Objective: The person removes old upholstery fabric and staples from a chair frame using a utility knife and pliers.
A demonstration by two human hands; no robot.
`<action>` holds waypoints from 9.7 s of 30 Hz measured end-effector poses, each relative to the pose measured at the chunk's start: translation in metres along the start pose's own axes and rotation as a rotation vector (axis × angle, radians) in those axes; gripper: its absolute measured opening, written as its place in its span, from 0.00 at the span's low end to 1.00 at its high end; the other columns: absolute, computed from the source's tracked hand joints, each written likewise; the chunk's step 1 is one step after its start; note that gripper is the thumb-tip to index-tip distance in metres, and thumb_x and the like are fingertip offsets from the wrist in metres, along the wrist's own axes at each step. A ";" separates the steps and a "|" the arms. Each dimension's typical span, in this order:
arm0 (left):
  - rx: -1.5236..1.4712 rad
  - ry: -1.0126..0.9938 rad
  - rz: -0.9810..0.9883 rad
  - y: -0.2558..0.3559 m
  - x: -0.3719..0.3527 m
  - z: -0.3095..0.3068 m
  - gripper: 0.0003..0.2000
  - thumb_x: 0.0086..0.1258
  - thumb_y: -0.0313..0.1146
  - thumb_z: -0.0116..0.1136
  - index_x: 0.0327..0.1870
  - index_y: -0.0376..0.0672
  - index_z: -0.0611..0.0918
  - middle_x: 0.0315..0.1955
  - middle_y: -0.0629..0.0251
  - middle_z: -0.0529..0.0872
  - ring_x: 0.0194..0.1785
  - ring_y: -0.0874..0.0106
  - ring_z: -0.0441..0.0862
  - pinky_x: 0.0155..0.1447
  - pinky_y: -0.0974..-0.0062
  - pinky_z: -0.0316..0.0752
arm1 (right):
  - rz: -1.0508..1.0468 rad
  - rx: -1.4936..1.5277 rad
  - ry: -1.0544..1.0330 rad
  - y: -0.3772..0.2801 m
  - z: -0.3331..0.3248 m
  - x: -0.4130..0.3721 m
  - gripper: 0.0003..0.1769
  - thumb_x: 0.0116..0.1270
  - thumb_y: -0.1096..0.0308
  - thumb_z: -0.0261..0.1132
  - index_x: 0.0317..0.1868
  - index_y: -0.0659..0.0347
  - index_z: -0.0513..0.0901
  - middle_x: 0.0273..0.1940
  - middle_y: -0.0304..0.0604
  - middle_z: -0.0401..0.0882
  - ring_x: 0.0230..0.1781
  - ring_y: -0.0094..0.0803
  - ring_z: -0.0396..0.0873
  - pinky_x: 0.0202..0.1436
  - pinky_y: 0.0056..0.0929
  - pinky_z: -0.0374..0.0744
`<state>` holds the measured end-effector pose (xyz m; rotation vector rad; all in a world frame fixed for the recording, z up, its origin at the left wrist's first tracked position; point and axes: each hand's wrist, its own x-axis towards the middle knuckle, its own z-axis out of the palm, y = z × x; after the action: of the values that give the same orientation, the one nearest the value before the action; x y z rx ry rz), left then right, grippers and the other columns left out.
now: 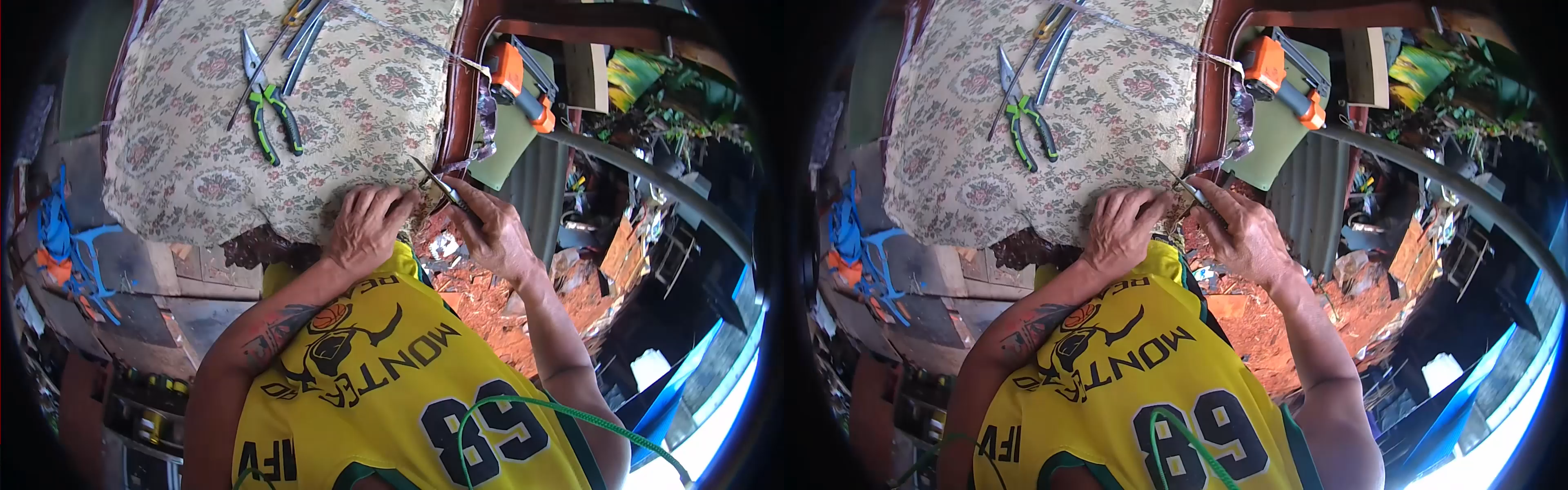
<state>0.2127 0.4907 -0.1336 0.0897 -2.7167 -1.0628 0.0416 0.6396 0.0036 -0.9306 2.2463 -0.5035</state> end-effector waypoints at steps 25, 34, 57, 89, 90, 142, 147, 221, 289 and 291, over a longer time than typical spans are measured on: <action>-0.434 -0.362 -0.801 -0.032 0.086 -0.049 0.27 0.81 0.53 0.67 0.61 0.33 0.89 0.47 0.53 0.96 0.50 0.70 0.90 0.55 0.66 0.81 | -0.084 0.319 0.078 0.080 -0.040 -0.016 0.23 0.82 0.65 0.69 0.72 0.64 0.83 0.30 0.43 0.88 0.25 0.24 0.85 0.34 0.30 0.83; -0.065 0.027 -0.434 0.034 0.031 -0.016 0.07 0.74 0.31 0.68 0.48 0.42 0.92 0.37 0.60 0.91 0.42 0.67 0.86 0.53 0.62 0.82 | 0.016 0.410 -0.002 0.089 -0.027 -0.017 0.25 0.82 0.64 0.68 0.75 0.61 0.81 0.44 0.50 0.93 0.42 0.31 0.90 0.51 0.36 0.87; 0.077 0.377 -0.347 0.059 -0.012 0.051 0.21 0.71 0.26 0.61 0.64 0.45 0.88 0.61 0.70 0.85 0.67 0.64 0.77 0.75 0.60 0.77 | -0.519 -0.434 -0.204 0.043 -0.014 0.018 0.27 0.76 0.66 0.72 0.74 0.48 0.83 0.32 0.49 0.84 0.32 0.51 0.87 0.37 0.48 0.84; 0.116 0.418 -0.364 0.062 -0.012 0.054 0.21 0.68 0.23 0.63 0.63 0.47 0.90 0.59 0.72 0.88 0.67 0.66 0.80 0.75 0.59 0.81 | -0.625 -0.773 -0.385 0.023 -0.046 0.049 0.23 0.76 0.67 0.67 0.70 0.46 0.85 0.30 0.42 0.86 0.29 0.42 0.90 0.36 0.44 0.90; 0.122 0.421 -0.362 0.062 -0.012 0.054 0.21 0.68 0.23 0.63 0.62 0.47 0.91 0.59 0.72 0.88 0.66 0.66 0.81 0.74 0.59 0.81 | -0.689 -0.813 -0.403 0.022 -0.048 0.055 0.24 0.76 0.67 0.67 0.71 0.45 0.85 0.29 0.41 0.85 0.29 0.42 0.89 0.36 0.44 0.89; 0.196 0.382 -0.361 0.050 -0.018 0.049 0.23 0.69 0.25 0.61 0.66 0.46 0.88 0.67 0.73 0.83 0.70 0.64 0.77 0.73 0.59 0.76 | -0.400 -0.359 -0.280 0.048 -0.009 0.039 0.27 0.74 0.64 0.72 0.73 0.43 0.85 0.38 0.50 0.90 0.37 0.51 0.90 0.45 0.48 0.88; 0.197 0.386 -0.360 0.050 -0.018 0.048 0.22 0.69 0.25 0.61 0.65 0.46 0.89 0.67 0.73 0.83 0.70 0.64 0.77 0.73 0.59 0.76 | -0.397 -0.391 -0.292 0.045 -0.010 0.039 0.26 0.74 0.64 0.72 0.72 0.44 0.85 0.39 0.50 0.90 0.38 0.51 0.91 0.46 0.49 0.88; 0.354 0.310 -0.360 0.025 -0.033 0.042 0.31 0.69 0.24 0.60 0.77 0.51 0.81 0.60 0.66 0.83 0.57 0.61 0.79 0.62 0.59 0.78 | -0.342 -0.564 -0.282 0.022 -0.003 0.026 0.23 0.76 0.65 0.66 0.70 0.45 0.83 0.38 0.49 0.91 0.40 0.52 0.91 0.49 0.54 0.88; 0.401 0.186 -0.576 0.036 -0.038 0.032 0.35 0.72 0.27 0.60 0.83 0.45 0.71 0.47 0.58 0.76 0.54 0.59 0.78 0.57 0.58 0.81 | -0.441 -0.364 -0.240 0.014 0.021 0.061 0.24 0.76 0.61 0.68 0.72 0.42 0.84 0.40 0.53 0.91 0.41 0.56 0.90 0.49 0.55 0.87; 0.421 0.143 -0.583 0.040 -0.038 0.033 0.36 0.73 0.28 0.61 0.85 0.48 0.70 0.46 0.59 0.76 0.54 0.59 0.79 0.57 0.57 0.82 | -0.441 -0.371 -0.262 0.012 0.021 0.063 0.24 0.77 0.61 0.68 0.72 0.42 0.84 0.40 0.53 0.91 0.42 0.56 0.90 0.50 0.55 0.87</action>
<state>0.2430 0.5468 -0.1372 1.0303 -2.7912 -0.5359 0.0165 0.5999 -0.0441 -1.6002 1.9272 -0.1332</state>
